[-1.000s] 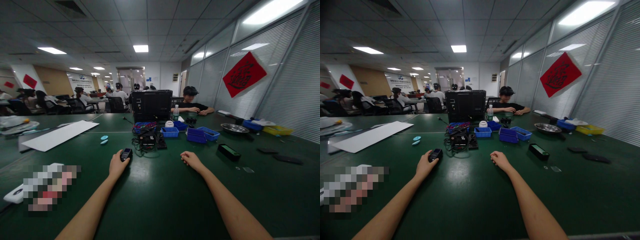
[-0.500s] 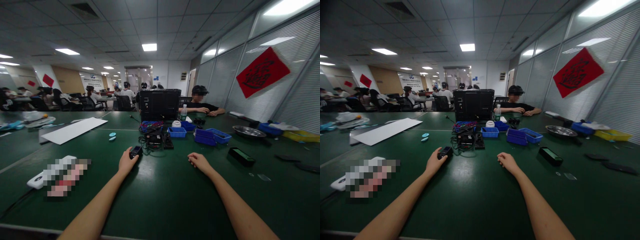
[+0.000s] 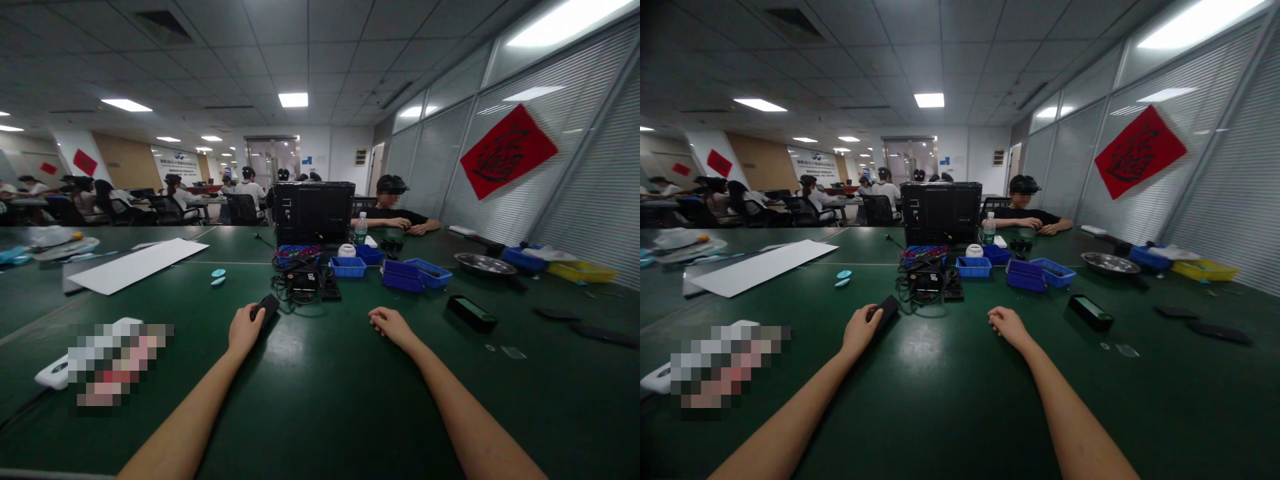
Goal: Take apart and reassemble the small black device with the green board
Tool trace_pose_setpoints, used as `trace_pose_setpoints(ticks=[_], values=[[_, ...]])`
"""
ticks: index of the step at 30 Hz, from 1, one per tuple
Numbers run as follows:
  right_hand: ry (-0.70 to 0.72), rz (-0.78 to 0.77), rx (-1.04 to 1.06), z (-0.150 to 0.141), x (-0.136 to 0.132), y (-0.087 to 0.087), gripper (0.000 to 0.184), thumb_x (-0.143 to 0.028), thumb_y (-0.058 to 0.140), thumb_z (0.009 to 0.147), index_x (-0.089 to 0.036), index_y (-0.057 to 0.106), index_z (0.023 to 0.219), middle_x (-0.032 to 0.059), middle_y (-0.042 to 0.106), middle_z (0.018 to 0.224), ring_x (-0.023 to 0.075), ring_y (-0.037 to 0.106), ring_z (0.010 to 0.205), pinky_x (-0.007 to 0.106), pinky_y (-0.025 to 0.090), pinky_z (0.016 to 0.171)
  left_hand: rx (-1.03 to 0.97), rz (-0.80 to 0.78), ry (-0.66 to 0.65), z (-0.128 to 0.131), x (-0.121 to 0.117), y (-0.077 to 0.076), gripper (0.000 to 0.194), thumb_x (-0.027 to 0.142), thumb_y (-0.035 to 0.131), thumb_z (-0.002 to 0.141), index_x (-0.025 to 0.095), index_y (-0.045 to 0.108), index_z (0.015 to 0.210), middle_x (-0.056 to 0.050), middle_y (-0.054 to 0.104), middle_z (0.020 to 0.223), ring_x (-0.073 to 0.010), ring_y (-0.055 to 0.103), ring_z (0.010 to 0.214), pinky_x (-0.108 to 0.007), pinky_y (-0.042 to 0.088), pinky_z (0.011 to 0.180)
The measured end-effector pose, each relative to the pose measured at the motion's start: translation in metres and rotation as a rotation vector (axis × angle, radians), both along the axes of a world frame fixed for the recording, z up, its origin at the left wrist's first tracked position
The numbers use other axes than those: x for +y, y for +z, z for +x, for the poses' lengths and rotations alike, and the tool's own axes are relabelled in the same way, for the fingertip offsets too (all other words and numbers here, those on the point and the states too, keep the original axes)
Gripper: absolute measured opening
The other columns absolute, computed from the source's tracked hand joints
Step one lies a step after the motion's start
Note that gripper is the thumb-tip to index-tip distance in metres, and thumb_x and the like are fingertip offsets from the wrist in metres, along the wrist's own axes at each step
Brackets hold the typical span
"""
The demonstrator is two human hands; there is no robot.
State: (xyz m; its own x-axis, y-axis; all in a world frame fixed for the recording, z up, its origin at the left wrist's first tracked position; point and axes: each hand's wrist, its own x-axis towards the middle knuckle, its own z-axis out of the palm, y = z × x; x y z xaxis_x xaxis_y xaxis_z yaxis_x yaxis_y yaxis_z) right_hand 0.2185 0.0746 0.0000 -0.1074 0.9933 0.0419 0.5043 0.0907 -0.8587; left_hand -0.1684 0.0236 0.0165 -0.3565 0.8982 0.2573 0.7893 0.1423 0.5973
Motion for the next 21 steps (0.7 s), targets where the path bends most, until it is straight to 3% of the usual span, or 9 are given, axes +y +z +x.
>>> trace_pose_setpoints(ticks=[6,10,15,21], values=[[-0.015,-0.002,0.009,-0.002,-0.003,0.003,0.013,-0.016,0.047,0.073,-0.014,0.056,0.082,0.0011,0.059,0.067,0.0074,0.050,0.050,0.016,0.039,0.040,0.144,0.093,-0.107,0.011,-0.008,0.002,0.040,0.034,0.051,0.074,0.019,0.053,0.111,-0.007,0.053,0.105,-0.0196,0.051,0.098,-0.029,0.038,0.088],[-0.024,-0.004,0.014,-0.003,-0.003,0.004,0.013,-0.015,0.047,0.073,-0.015,0.056,0.081,0.0007,0.059,0.066,0.0071,0.050,0.049,0.015,0.038,0.041,0.241,0.091,-0.112,0.020,-0.012,0.006,0.056,0.029,0.054,0.071,0.020,0.041,0.125,-0.007,0.050,0.106,-0.0210,0.049,0.098,-0.030,0.037,0.089],[-0.014,-0.001,0.005,-0.003,-0.003,0.003,0.013,-0.015,0.046,0.074,-0.013,0.056,0.082,0.0017,0.059,0.068,0.0080,0.051,0.051,0.017,0.040,0.041,0.311,0.044,0.124,-0.003,-0.009,0.012,0.071,0.033,0.050,0.074,0.016,0.020,0.136,-0.011,0.050,0.102,-0.0233,0.050,0.093,-0.033,0.038,0.085],[-0.005,-0.004,0.007,-0.002,-0.004,0.006,0.013,-0.015,0.047,0.074,-0.014,0.057,0.082,0.0021,0.059,0.069,0.0083,0.051,0.052,0.017,0.040,0.042,0.202,0.022,0.516,-0.061,-0.010,0.018,0.077,0.046,0.049,0.073,0.016,0.017,0.136,-0.019,0.049,0.112,-0.0335,0.049,0.100,-0.041,0.041,0.078]])
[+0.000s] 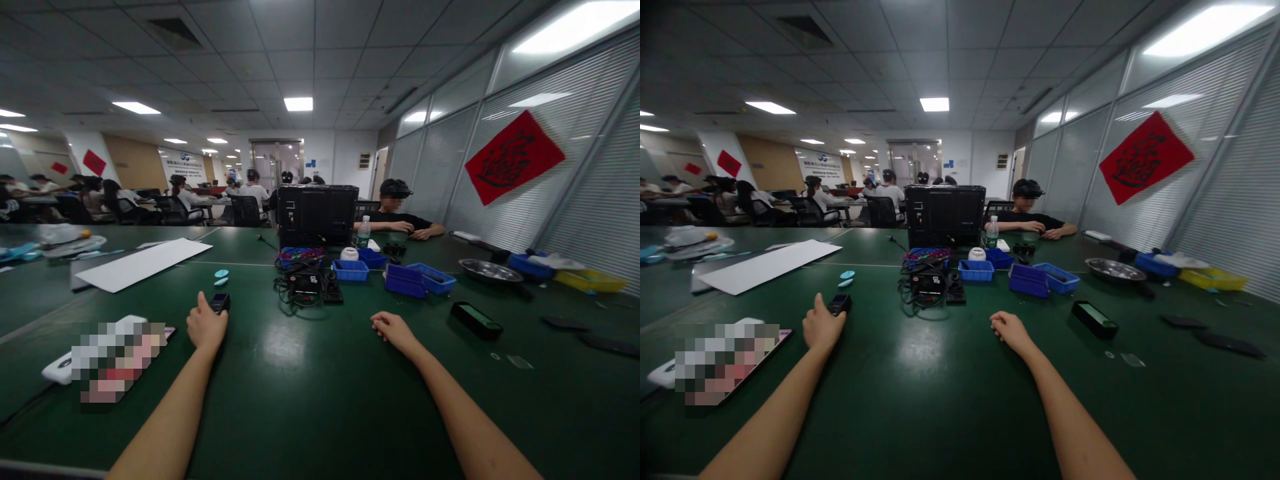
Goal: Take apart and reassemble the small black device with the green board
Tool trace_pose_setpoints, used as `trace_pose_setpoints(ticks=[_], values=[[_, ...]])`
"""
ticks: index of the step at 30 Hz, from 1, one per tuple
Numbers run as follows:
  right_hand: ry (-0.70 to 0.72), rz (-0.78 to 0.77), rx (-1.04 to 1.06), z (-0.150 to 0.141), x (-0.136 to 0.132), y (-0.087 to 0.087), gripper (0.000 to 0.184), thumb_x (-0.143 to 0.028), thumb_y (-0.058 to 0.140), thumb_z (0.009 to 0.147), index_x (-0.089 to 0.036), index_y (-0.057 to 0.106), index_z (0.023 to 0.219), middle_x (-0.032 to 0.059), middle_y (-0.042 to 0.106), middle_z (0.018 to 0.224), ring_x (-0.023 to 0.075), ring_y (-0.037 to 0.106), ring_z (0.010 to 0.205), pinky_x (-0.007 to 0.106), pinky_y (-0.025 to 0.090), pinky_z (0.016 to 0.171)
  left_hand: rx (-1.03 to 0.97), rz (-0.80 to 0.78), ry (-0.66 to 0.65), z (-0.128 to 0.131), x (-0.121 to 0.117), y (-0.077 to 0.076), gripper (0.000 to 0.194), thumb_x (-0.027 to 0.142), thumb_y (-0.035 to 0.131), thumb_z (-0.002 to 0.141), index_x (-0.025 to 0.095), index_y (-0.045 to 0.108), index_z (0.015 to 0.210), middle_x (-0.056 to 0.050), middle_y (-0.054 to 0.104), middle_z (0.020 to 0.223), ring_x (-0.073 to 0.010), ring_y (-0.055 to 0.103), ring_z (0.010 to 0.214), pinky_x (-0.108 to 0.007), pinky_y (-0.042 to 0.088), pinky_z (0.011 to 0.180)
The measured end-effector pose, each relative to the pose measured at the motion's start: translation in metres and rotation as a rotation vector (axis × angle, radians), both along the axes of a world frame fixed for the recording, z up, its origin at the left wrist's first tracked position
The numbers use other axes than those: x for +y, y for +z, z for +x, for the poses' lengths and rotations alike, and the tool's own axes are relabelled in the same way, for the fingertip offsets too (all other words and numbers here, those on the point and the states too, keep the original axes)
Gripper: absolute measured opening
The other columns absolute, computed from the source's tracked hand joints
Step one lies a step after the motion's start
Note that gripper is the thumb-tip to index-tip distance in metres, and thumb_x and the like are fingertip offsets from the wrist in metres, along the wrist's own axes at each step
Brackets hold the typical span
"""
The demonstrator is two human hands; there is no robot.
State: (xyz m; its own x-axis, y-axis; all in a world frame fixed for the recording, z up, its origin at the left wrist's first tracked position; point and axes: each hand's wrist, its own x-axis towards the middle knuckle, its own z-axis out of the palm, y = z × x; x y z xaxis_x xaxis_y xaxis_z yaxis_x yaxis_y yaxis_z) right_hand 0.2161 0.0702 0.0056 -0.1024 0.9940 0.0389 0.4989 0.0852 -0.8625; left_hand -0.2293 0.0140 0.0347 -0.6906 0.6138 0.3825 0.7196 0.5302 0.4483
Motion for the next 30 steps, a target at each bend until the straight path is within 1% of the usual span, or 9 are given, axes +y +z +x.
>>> trace_pose_setpoints(ticks=[3,6,8,12,15,17,19,24,30], values=[[-0.003,-0.005,0.007,0.000,0.000,0.001,0.012,-0.014,0.047,0.074,-0.014,0.057,0.081,0.0018,0.059,0.068,0.0081,0.051,0.051,0.017,0.040,0.042,-0.118,0.049,0.123,-0.013,-0.001,0.002,0.087,0.058,0.049,0.068,0.014,0.016,0.136,-0.022,0.048,0.115,-0.0373,0.047,0.104,-0.046,0.042,0.077],[-0.005,-0.016,0.005,-0.001,0.000,0.001,0.012,-0.015,0.047,0.074,-0.013,0.057,0.081,0.0018,0.058,0.067,0.0078,0.050,0.050,0.017,0.039,0.041,-0.196,0.090,0.146,-0.016,-0.001,0.004,0.095,0.066,0.047,0.065,0.011,0.014,0.136,-0.024,0.049,0.116,-0.0380,0.048,0.105,-0.047,0.042,0.078],[-0.001,-0.022,0.001,-0.001,0.000,0.001,0.013,-0.016,0.047,0.075,-0.013,0.057,0.082,0.0016,0.058,0.067,0.0075,0.050,0.050,0.016,0.039,0.041,-0.230,0.089,0.132,-0.018,0.001,0.004,0.096,0.065,0.048,0.065,0.010,0.014,0.136,-0.023,0.051,0.116,-0.0371,0.050,0.104,-0.045,0.042,0.079],[-0.004,-0.015,-0.015,-0.001,-0.002,0.003,0.015,-0.016,0.047,0.074,-0.013,0.057,0.084,0.0014,0.058,0.067,0.0074,0.050,0.050,0.016,0.039,0.042,-0.313,0.014,0.084,-0.023,0.003,0.004,0.089,0.050,0.052,0.068,0.007,0.013,0.136,-0.022,0.054,0.114,-0.0350,0.054,0.101,-0.042,0.043,0.078],[-0.004,-0.014,-0.012,-0.002,-0.004,0.005,0.014,-0.017,0.047,0.074,-0.013,0.057,0.083,0.0013,0.058,0.067,0.0077,0.050,0.050,0.017,0.040,0.042,-0.325,-0.033,0.015,-0.022,0.005,0.003,0.074,0.042,0.048,0.071,0.007,0.025,0.132,-0.022,0.056,0.112,-0.0342,0.055,0.100,-0.040,0.043,0.077],[-0.008,-0.015,-0.009,-0.003,-0.005,0.007,0.014,-0.016,0.047,0.074,-0.013,0.057,0.083,0.0012,0.058,0.067,0.0078,0.050,0.050,0.017,0.040,0.042,-0.316,-0.045,-0.039,-0.017,0.006,0.002,0.063,0.039,0.047,0.071,0.011,0.036,0.127,-0.019,0.058,0.111,-0.0326,0.056,0.099,-0.038,0.044,0.076],[-0.008,-0.013,-0.008,-0.002,-0.005,0.007,0.014,-0.016,0.047,0.074,-0.013,0.057,0.082,0.0014,0.058,0.066,0.0079,0.050,0.051,0.017,0.040,0.043,-0.301,-0.050,-0.092,-0.009,0.006,0.000,0.058,0.037,0.047,0.071,0.014,0.041,0.123,-0.016,0.059,0.111,-0.0306,0.056,0.100,-0.035,0.043,0.076],[0.017,-0.004,-0.013,0.000,-0.002,0.004,0.014,-0.017,0.047,0.075,-0.013,0.056,0.084,0.0018,0.059,0.069,0.0084,0.052,0.054,0.017,0.041,0.043,-0.241,-0.151,-0.279,0.019,0.003,-0.001,0.059,0.035,0.048,0.070,0.016,0.040,0.125,-0.014,0.058,0.113,-0.0284,0.055,0.101,-0.031,0.042,0.075],[0.001,-0.010,-0.049,-0.002,-0.002,0.003,0.015,-0.016,0.045,0.075,-0.014,0.057,0.084,0.0021,0.060,0.070,0.0082,0.052,0.053,0.016,0.040,0.043,-0.226,-0.268,-0.486,0.062,-0.009,0.006,0.067,0.032,0.050,0.068,0.013,0.036,0.130,-0.015,0.057,0.115,-0.0252,0.056,0.100,-0.027,0.041,0.075]])
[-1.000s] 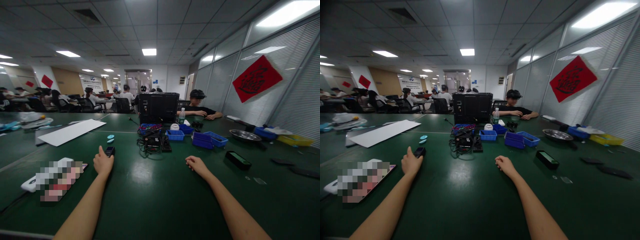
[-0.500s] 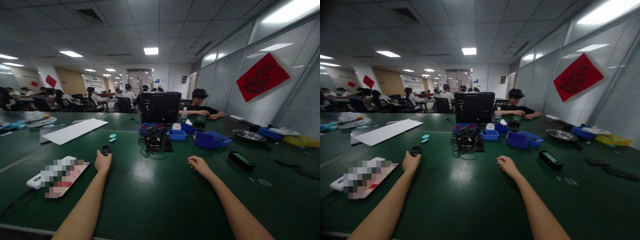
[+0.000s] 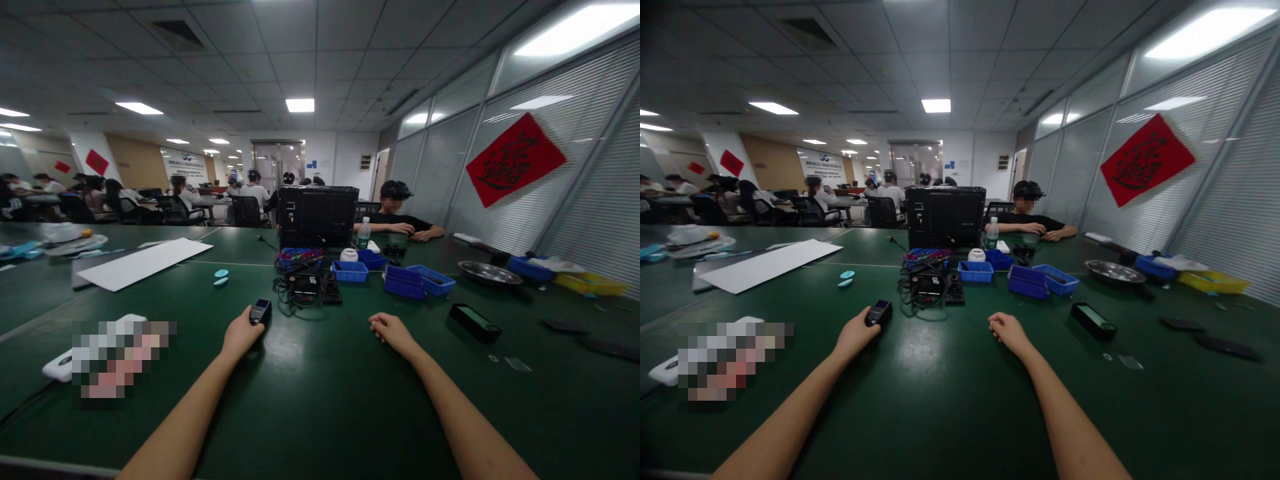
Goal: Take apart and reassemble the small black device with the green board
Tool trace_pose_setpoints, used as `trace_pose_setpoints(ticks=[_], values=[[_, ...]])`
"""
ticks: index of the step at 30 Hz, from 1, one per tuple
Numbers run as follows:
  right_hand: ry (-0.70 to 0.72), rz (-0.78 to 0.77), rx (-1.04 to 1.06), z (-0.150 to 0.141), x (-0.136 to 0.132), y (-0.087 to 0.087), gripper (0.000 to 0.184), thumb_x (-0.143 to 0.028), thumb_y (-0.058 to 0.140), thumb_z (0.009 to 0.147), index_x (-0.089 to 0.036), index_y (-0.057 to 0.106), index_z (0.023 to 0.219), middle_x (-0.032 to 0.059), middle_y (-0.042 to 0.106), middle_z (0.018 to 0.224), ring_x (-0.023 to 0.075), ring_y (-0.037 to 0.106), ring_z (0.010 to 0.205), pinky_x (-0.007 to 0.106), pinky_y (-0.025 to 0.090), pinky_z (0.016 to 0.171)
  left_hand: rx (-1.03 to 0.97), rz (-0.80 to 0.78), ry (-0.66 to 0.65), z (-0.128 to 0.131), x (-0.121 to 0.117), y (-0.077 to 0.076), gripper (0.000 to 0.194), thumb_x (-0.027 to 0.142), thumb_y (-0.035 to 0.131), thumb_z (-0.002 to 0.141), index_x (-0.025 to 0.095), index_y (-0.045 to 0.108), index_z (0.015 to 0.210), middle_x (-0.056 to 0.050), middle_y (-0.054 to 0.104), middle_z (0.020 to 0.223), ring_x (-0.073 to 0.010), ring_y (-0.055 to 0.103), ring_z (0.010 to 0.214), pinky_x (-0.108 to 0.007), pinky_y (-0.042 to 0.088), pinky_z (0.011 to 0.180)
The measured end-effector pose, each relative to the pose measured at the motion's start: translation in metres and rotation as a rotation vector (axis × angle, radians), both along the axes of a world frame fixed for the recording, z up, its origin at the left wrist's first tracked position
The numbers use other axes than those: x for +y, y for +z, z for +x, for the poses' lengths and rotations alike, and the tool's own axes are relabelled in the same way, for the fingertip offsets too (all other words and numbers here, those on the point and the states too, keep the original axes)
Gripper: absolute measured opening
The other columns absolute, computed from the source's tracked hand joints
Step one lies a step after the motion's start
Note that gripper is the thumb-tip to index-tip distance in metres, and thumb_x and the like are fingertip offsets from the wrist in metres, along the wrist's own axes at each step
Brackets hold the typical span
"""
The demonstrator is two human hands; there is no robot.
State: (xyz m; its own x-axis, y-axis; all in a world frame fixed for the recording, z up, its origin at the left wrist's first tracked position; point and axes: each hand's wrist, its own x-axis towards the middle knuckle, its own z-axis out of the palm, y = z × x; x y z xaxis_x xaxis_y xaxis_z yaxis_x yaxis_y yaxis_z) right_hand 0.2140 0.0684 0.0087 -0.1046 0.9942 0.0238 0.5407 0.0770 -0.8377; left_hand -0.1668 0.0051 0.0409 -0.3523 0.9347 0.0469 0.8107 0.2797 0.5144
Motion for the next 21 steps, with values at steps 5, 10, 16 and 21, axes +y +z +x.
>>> trace_pose_setpoints(ticks=[5,10,16,21], values=[[0.016,0.041,-0.024,-0.001,0.001,-0.003,0.017,-0.016,0.045,0.073,-0.013,0.058,0.084,0.0024,0.060,0.069,0.0087,0.051,0.053,0.018,0.040,0.046,-0.048,0.051,-0.080,0.033,-0.007,-0.006,0.065,0.033,0.050,0.070,0.014,0.036,0.130,-0.015,0.059,0.112,-0.0258,0.057,0.098,-0.028,0.040,0.077],[0.037,0.118,-0.095,-0.003,0.003,-0.008,0.017,-0.018,0.047,0.072,-0.013,0.060,0.081,0.0023,0.063,0.068,0.0100,0.055,0.055,0.020,0.041,0.055,-0.156,0.148,-0.167,0.076,-0.007,-0.022,0.064,0.032,0.052,0.071,0.013,0.034,0.130,-0.014,0.051,0.124,-0.0237,0.050,0.111,-0.029,0.035,0.090],[0.029,0.140,-0.145,-0.006,0.001,-0.011,0.019,-0.019,0.047,0.071,-0.014,0.062,0.082,0.0020,0.064,0.068,0.0120,0.056,0.059,0.022,0.041,0.058,-0.289,0.226,-0.315,0.141,-0.004,-0.035,0.068,0.032,0.051,0.074,0.008,0.027,0.133,-0.015,0.036,0.136,-0.0228,0.036,0.124,-0.030,0.027,0.101],[-0.104,0.226,-0.143,-0.020,-0.009,-0.001,0.023,-0.027,0.045,0.076,-0.017,0.062,0.088,0.0037,0.065,0.080,0.0156,0.059,0.073,0.025,0.042,0.067,-0.438,0.185,-0.421,0.179,0.001,-0.041,0.076,0.029,0.053,0.070,0.010,0.021,0.136,-0.013,0.030,0.140,-0.0241,0.032,0.126,-0.032,0.026,0.103]])
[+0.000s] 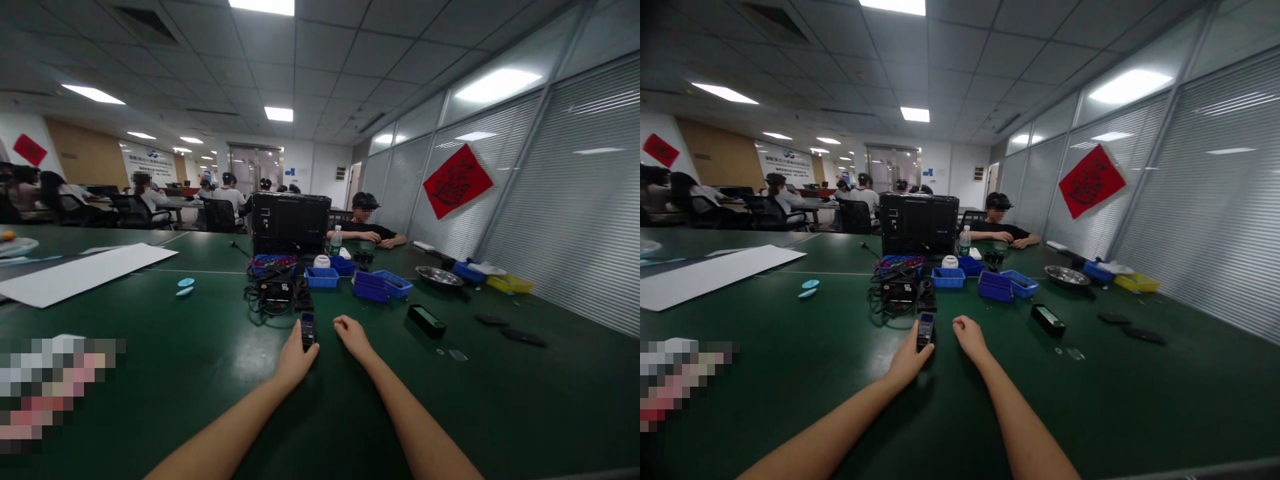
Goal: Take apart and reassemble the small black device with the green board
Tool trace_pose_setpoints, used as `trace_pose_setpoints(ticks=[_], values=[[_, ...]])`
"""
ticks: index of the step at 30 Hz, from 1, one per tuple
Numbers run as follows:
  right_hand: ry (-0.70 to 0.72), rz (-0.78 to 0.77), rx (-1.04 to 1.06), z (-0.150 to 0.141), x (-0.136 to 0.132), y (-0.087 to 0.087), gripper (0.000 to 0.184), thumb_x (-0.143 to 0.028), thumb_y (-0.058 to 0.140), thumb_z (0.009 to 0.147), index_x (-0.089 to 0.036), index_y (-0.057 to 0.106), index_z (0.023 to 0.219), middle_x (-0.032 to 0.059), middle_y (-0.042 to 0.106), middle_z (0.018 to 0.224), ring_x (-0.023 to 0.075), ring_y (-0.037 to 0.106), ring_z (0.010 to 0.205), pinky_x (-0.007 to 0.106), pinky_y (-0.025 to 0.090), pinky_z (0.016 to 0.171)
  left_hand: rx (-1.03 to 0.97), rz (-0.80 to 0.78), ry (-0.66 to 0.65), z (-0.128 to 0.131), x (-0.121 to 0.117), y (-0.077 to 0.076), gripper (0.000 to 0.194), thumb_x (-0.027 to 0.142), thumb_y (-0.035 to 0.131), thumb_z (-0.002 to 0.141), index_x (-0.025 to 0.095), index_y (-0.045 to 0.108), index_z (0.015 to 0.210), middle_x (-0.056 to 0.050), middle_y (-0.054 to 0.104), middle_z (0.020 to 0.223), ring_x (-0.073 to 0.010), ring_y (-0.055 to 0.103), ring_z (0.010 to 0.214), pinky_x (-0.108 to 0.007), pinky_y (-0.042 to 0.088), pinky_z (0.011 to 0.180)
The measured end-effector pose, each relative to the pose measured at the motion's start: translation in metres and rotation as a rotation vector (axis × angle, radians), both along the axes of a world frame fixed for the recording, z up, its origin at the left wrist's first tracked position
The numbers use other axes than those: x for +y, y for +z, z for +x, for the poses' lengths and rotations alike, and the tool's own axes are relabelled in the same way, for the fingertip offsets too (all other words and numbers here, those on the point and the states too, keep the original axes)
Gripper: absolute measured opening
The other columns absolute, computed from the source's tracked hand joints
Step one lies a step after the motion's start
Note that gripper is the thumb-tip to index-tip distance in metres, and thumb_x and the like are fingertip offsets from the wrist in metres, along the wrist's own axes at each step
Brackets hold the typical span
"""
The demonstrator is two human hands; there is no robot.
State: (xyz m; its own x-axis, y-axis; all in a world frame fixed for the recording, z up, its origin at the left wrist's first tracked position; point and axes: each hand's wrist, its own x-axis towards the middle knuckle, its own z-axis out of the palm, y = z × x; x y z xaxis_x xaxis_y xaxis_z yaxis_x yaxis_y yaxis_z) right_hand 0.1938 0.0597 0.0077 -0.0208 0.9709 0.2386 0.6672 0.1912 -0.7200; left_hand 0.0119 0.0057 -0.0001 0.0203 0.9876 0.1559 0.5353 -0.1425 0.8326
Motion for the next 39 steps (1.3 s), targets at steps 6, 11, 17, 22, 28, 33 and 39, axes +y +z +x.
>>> trace_pose_setpoints(ticks=[6,11,17,22,28,33,39], values=[[-0.066,-0.027,-0.192,-0.040,-0.036,0.022,0.058,-0.049,0.043,0.078,-0.015,0.041,0.125,0.0122,0.057,0.110,0.0226,0.054,0.098,0.030,0.040,0.080,-0.585,-0.056,-0.212,0.004,0.006,-0.010,0.085,0.008,0.048,0.059,0.020,0.016,0.137,-0.012,0.027,0.141,-0.0210,0.036,0.124,-0.030,0.038,0.095],[-0.113,0.009,-0.575,-0.064,-0.056,0.019,0.070,-0.038,0.051,0.074,-0.017,0.024,0.135,0.0176,0.044,0.123,0.0296,0.046,0.106,0.038,0.040,0.081,-0.752,-0.099,-0.027,-0.006,0.009,-0.009,0.071,0.011,0.050,0.063,0.020,0.029,0.130,-0.014,0.036,0.134,-0.0203,0.048,0.112,-0.027,0.047,0.081],[-0.224,-0.107,-0.665,-0.036,-0.043,0.024,0.064,-0.031,0.048,0.076,-0.019,0.024,0.135,0.0172,0.047,0.115,0.0280,0.049,0.101,0.036,0.042,0.076,-0.734,-0.073,0.014,-0.011,0.003,-0.005,0.069,0.010,0.050,0.061,0.023,0.032,0.127,-0.011,0.044,0.123,-0.0165,0.054,0.098,-0.023,0.050,0.069],[-0.361,-0.249,-0.645,0.012,-0.030,0.032,0.067,-0.032,0.050,0.075,-0.017,0.023,0.134,0.0191,0.048,0.115,0.0296,0.051,0.099,0.039,0.042,0.075,-0.717,-0.023,0.028,-0.018,0.003,-0.004,0.066,0.014,0.049,0.062,0.022,0.032,0.126,-0.010,0.047,0.116,-0.0152,0.055,0.091,-0.024,0.049,0.066],[-0.420,-0.333,-0.590,0.047,-0.029,0.033,0.072,-0.035,0.055,0.071,-0.011,0.024,0.131,0.0199,0.052,0.112,0.0305,0.054,0.098,0.040,0.043,0.074,-0.720,-0.050,0.021,-0.019,0.001,0.000,0.060,0.021,0.050,0.067,0.022,0.033,0.125,-0.010,0.049,0.112,-0.0143,0.057,0.084,-0.024,0.049,0.064],[-0.476,-0.358,-0.561,0.055,-0.033,0.035,0.055,-0.035,0.055,0.071,-0.011,0.039,0.117,0.0193,0.054,0.110,0.0297,0.054,0.099,0.038,0.044,0.075,-0.708,-0.069,0.004,-0.018,-0.002,0.003,0.061,0.025,0.053,0.067,0.021,0.034,0.125,-0.009,0.051,0.109,-0.0144,0.057,0.082,-0.025,0.049,0.063],[-0.483,-0.358,-0.554,0.060,-0.032,0.033,0.062,-0.039,0.055,0.072,-0.011,0.035,0.123,0.0204,0.050,0.116,0.0304,0.052,0.102,0.040,0.043,0.077,-0.709,-0.080,0.013,-0.019,-0.001,0.003,0.063,0.026,0.056,0.064,0.021,0.037,0.123,-0.008,0.054,0.104,-0.0151,0.058,0.079,-0.026,0.049,0.063]])
